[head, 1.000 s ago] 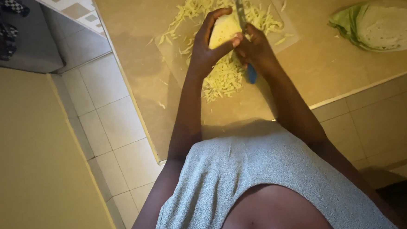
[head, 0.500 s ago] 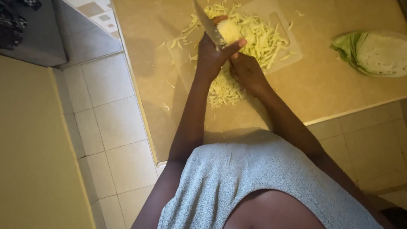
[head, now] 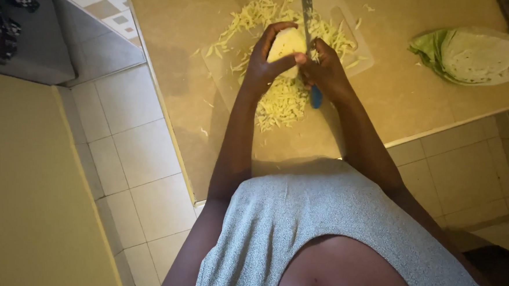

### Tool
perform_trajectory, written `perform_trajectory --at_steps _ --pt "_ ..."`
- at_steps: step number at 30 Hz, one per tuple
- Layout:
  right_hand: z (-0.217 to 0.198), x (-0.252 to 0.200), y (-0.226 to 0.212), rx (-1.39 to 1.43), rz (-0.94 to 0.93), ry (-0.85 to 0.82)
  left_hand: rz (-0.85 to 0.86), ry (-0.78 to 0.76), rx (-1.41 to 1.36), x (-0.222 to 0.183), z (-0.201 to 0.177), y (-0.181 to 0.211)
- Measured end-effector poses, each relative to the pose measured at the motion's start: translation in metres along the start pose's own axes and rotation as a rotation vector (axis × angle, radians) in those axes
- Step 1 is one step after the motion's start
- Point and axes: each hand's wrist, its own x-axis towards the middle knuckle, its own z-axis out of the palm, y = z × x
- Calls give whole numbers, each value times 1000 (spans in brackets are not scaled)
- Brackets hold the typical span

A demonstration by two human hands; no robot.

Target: Shredding a wedge of cabbage into thin strips using a handheld knife on a cutting board.

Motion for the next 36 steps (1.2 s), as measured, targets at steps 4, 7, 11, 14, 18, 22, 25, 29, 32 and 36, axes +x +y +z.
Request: perform_trajectory --at_steps 4,7,11,14,18,22,25,29,32,36 --pt "0 -4 -1 8 34 -4 15 -36 -42 -4 2 9" --pt "0 -3 -2 -13 44 -23 -8 -28 -63 -2 2 8" --pt "5 -3 -3 28 17 -34 -16 31 -62 -3 5 1" --pt "7 -1 3 -100 -110 -28 3 74 -22 -3 6 -6" --pt "16 -3 2 -219 -160 11 -39 141 12 -4 9 -17" --pt "15 -3 -4 -410 -131 76 -159 251 -19 -4 15 -29" --pt "14 -6 -8 -393 -91 91 -155 267 -43 -4 17 -27" --pt "11 -3 8 -415 -74 82 15 327 -23 -1 23 -3" --pt "27 8 47 -602 182 21 133 455 -73 5 28 -49" --pt "21 -1 28 -586 -230 -12 57 420 -152 2 21 -16"
